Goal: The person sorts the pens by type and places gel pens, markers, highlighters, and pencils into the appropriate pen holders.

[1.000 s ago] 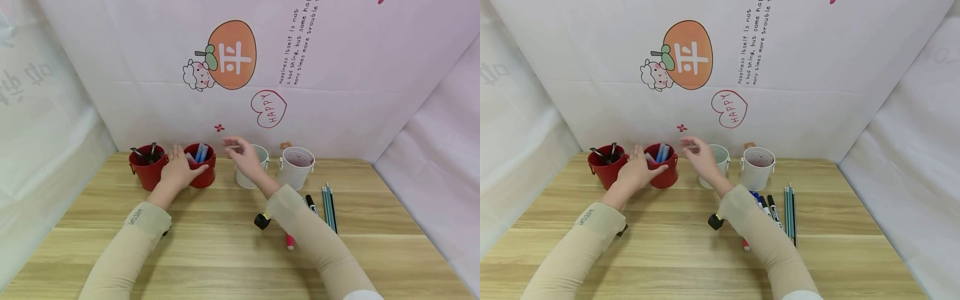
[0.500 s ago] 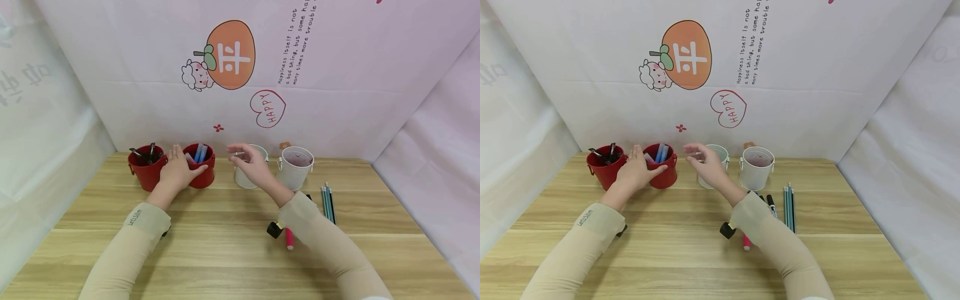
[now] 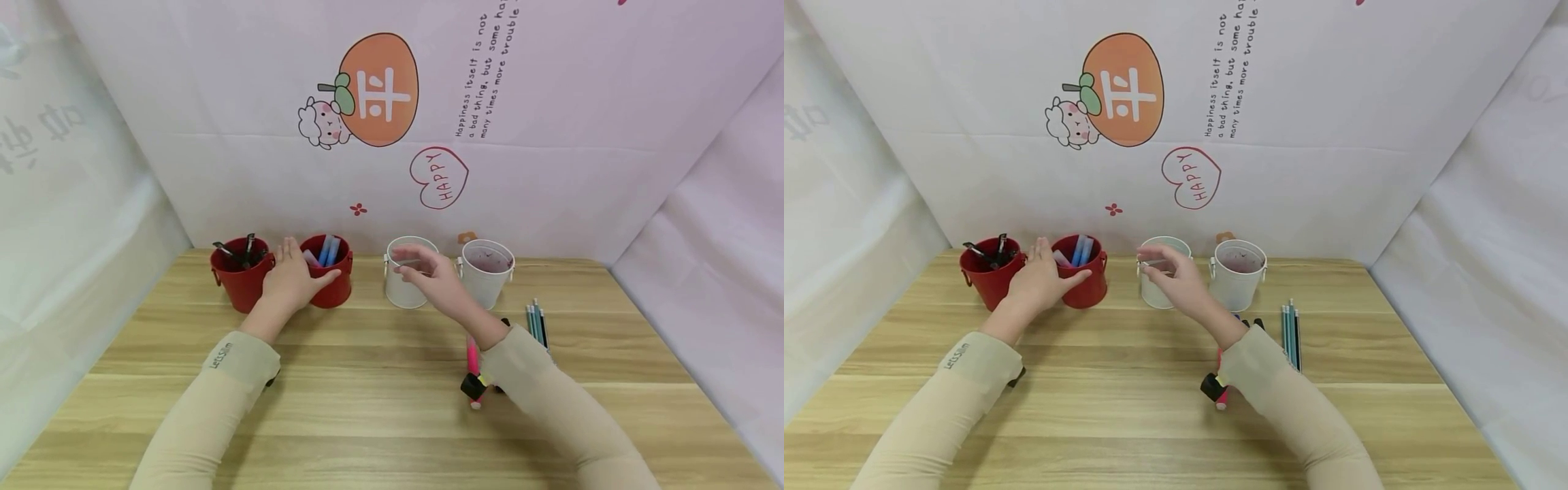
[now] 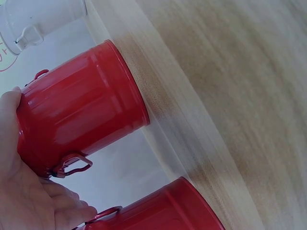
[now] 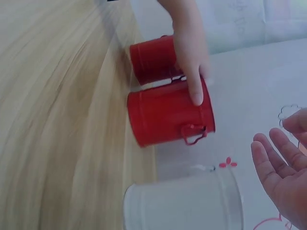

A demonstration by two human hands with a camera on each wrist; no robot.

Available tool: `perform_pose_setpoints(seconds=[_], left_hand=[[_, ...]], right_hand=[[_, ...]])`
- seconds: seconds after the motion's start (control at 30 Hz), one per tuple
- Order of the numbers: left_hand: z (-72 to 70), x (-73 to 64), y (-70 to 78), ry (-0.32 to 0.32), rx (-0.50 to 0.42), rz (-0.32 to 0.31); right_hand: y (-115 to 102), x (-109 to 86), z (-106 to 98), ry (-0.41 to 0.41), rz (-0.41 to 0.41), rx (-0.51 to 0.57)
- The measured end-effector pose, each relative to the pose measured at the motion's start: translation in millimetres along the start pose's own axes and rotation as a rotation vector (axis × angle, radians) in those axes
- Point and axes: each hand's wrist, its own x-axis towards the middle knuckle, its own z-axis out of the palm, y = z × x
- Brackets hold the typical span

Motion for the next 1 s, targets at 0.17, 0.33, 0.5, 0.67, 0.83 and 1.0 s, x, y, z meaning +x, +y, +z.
perform_pose_setpoints(seconds=[0.17, 0.33, 0.5, 0.67, 0.83, 1.0], left_hand=[[0.5, 0.5, 0.6, -0.001, 0.001, -0.003], [1.6, 0.9, 0.3, -0.01, 0.009, -0.011], [0.7, 0.6, 0.1, -0.008, 0.013, -0.005], [0.2, 0.4, -0.4, -0.003, 0.012, -0.001], [0.4, 0.6, -0.2, -0.006, 0.02, -0.004], [0.3, 0.5, 0.1, -0.007, 0.02, -0.006]], right_hand=[[9.4, -9.1, -9.7, -0.034, 0.024, -0.023], [15.6, -18.8, -18.6, -0.077, 0.044, -0.054], [19.6, -28.2, -26.1, -0.093, 0.058, -0.085], [25.5, -37.7, -35.0, -0.107, 0.093, -0.095], [26.6, -46.8, -45.2, -0.119, 0.113, -0.155], [32.8, -55.6, -53.7, -0.138, 0.105, -0.217]])
